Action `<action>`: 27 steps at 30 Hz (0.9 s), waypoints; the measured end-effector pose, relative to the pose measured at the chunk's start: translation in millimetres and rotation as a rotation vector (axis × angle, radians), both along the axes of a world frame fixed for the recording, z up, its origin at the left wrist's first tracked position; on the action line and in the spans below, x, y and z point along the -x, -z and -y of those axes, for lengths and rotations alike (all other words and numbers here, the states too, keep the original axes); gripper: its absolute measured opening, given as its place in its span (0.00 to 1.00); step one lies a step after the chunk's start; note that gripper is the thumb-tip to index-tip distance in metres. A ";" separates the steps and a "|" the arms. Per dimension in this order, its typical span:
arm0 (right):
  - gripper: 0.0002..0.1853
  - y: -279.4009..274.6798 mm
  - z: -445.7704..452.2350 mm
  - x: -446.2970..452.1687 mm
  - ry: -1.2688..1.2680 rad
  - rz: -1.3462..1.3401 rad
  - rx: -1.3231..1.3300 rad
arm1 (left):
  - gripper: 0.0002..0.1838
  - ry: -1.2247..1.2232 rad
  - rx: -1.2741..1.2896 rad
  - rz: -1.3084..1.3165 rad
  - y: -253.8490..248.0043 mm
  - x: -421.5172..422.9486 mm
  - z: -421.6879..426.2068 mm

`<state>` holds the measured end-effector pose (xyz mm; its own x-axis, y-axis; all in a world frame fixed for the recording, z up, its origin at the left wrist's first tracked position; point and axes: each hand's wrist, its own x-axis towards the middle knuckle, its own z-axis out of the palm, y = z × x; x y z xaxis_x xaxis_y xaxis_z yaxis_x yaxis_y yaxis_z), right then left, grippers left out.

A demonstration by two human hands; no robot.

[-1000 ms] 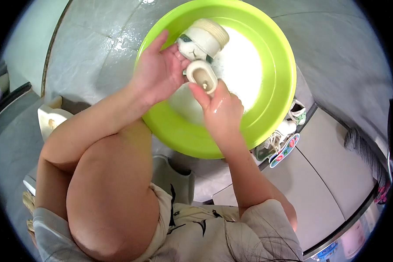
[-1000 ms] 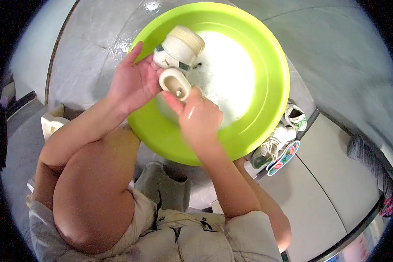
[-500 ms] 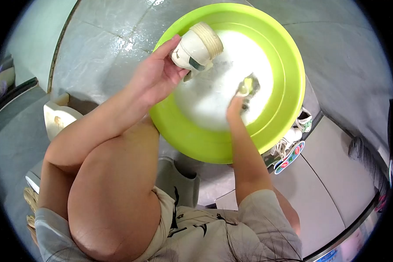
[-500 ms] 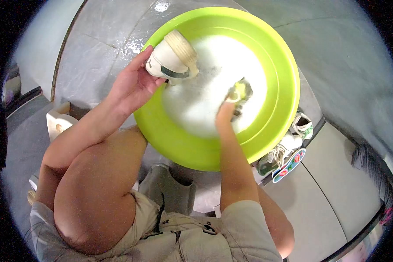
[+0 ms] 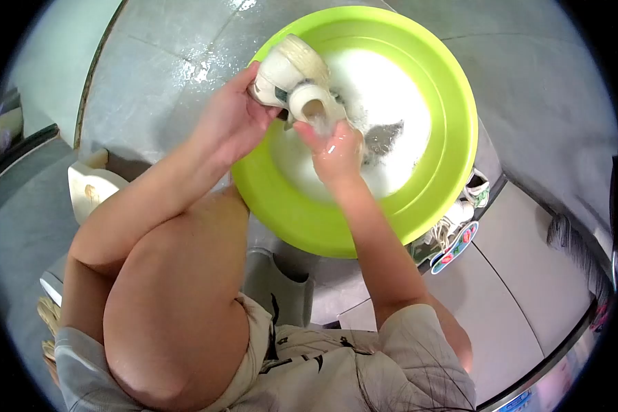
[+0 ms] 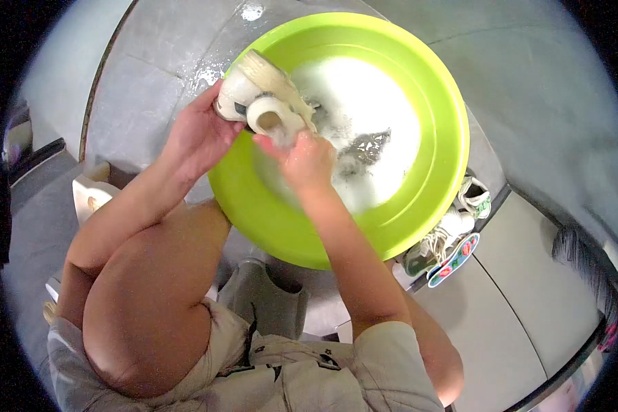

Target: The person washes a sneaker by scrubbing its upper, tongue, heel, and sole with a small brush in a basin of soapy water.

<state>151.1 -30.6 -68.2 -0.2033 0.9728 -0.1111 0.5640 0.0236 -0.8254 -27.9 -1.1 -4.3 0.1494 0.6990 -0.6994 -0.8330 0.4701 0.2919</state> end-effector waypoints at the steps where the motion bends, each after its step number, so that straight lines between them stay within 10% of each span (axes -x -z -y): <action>1: 0.33 -7.0 -2.0 12.8 0.065 -0.161 -0.018 | 0.20 0.015 -0.005 -0.022 -0.2 1.2 1.6; 5: 0.30 -48.4 -32.8 43.6 -0.049 0.026 -0.035 | 0.20 0.117 -0.381 0.608 21.3 23.9 4.4; 8: 0.27 7.7 -7.0 17.2 0.077 -0.089 -0.128 | 0.20 -0.051 0.039 -0.039 -4.7 2.8 -1.7; 14: 0.27 25.6 -17.6 -29.7 0.179 0.132 0.215 | 0.18 -0.079 0.086 0.004 5.6 3.4 0.4; 21: 0.29 46.4 -1.4 15.9 0.115 -0.302 -0.238 | 0.18 0.036 -0.136 0.256 35.4 26.2 4.7; 27: 0.26 51.3 5.8 -48.9 0.265 0.090 0.287 | 0.18 -0.089 0.061 0.006 8.2 4.1 -1.6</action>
